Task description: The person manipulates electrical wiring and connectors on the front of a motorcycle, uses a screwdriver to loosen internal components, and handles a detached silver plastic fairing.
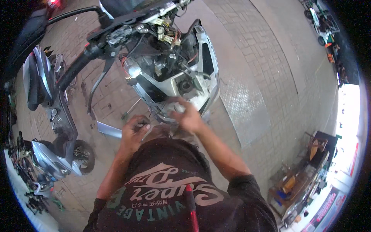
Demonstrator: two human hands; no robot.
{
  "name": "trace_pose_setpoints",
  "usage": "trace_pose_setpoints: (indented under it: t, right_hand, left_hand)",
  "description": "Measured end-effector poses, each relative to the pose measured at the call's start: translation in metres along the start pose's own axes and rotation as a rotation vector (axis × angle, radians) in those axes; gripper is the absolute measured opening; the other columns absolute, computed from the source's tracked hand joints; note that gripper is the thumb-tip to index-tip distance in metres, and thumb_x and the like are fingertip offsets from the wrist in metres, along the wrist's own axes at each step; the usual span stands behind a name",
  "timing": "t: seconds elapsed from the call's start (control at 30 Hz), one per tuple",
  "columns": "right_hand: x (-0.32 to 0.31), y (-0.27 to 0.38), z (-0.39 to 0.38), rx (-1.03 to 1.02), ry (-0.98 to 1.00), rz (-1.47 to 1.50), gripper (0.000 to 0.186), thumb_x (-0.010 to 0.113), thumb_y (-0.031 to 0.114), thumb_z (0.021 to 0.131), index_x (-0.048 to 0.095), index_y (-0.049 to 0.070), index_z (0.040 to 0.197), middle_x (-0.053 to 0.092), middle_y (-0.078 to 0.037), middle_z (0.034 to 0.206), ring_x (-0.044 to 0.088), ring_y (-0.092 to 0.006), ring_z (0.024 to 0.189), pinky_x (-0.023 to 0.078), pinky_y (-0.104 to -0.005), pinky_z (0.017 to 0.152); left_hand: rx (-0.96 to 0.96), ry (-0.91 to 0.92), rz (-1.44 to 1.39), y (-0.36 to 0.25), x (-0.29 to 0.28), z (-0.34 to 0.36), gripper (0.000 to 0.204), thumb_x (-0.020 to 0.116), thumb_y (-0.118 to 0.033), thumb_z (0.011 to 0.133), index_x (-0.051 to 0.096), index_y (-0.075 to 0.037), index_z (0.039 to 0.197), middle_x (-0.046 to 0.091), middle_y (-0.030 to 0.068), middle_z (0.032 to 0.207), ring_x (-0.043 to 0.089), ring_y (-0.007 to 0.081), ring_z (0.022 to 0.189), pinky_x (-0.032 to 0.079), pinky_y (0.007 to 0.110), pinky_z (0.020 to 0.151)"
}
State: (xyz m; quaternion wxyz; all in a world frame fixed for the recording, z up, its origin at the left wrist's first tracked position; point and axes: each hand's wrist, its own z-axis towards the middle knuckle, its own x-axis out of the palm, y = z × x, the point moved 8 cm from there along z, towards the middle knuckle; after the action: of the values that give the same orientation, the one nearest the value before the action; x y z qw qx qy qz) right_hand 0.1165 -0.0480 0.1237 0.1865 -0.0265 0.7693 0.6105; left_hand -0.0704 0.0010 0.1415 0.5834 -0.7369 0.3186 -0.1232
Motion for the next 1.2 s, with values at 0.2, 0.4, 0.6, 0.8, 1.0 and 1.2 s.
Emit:
trace_pose_setpoints:
  t: [0.2, 0.4, 0.6, 0.8, 1.0, 1.2]
  right_hand:
    - [0.076, -0.03, -0.01, 0.368, 0.286, 0.386, 0.021, 0.058, 0.006, 0.081, 0.062, -0.005, 0.098, 0.066, -0.012, 0.081, 0.062, -0.017, 0.075, 0.049, -0.0303, 0.07]
    - [0.064, -0.067, 0.013, 0.355, 0.023, 0.074, 0.02, 0.063, 0.015, 0.079, 0.064, 0.001, 0.093, 0.066, -0.012, 0.075, 0.062, -0.015, 0.068, 0.048, -0.0327, 0.065]
    - [0.075, -0.088, 0.036, 0.307, -0.112, -0.048, 0.021, 0.062, 0.015, 0.077, 0.063, -0.001, 0.09, 0.066, -0.018, 0.08, 0.064, -0.0304, 0.073, 0.048, -0.0364, 0.068]
    - [0.079, -0.09, 0.038, 0.402, -0.123, -0.04, 0.023, 0.061, 0.017, 0.077, 0.062, 0.0, 0.093, 0.065, -0.02, 0.084, 0.064, -0.0333, 0.082, 0.049, -0.0382, 0.074]
    - [0.079, -0.09, 0.039, 0.448, -0.138, -0.001, 0.023, 0.061, 0.019, 0.076, 0.064, 0.0, 0.089, 0.064, -0.023, 0.086, 0.061, -0.0376, 0.087, 0.048, -0.0413, 0.077]
    - [0.084, -0.095, 0.042, 0.409, -0.14, 0.07, 0.022, 0.061, 0.02, 0.076, 0.066, 0.001, 0.085, 0.064, -0.023, 0.084, 0.062, -0.0376, 0.085, 0.048, -0.0424, 0.076]
  left_hand:
    - [0.015, -0.042, 0.008, 0.051, 0.004, 0.022, 0.012, 0.059, -0.007, 0.083, 0.06, 0.002, 0.09, 0.056, 0.0073, 0.095, 0.056, 0.0156, 0.079, 0.045, 0.029, 0.073]
    - [0.094, -0.211, 0.383, 0.078, -0.01, 0.052, 0.031, 0.062, -0.008, 0.075, 0.057, -0.003, 0.105, 0.056, 0.0128, 0.102, 0.059, 0.0262, 0.084, 0.048, 0.034, 0.074]
    - [0.458, -0.058, 0.808, 0.068, 0.009, 0.076, 0.048, 0.068, -0.012, 0.07, 0.053, -0.009, 0.115, 0.051, 0.0115, 0.113, 0.052, 0.0312, 0.1, 0.046, 0.041, 0.081]
    - [0.61, 0.002, 0.896, 0.069, 0.013, 0.082, 0.041, 0.069, -0.011, 0.07, 0.056, -0.008, 0.109, 0.052, 0.0094, 0.112, 0.056, 0.0279, 0.098, 0.05, 0.036, 0.077]
    - [0.685, -0.029, 0.91, 0.064, 0.016, 0.084, 0.026, 0.068, -0.01, 0.071, 0.062, -0.008, 0.097, 0.058, 0.0067, 0.097, 0.059, 0.026, 0.088, 0.05, 0.035, 0.072]
    - [0.724, -0.011, 0.932, 0.065, 0.016, 0.085, 0.019, 0.068, -0.01, 0.072, 0.061, -0.008, 0.09, 0.058, 0.0041, 0.094, 0.059, 0.0252, 0.082, 0.05, 0.035, 0.068]
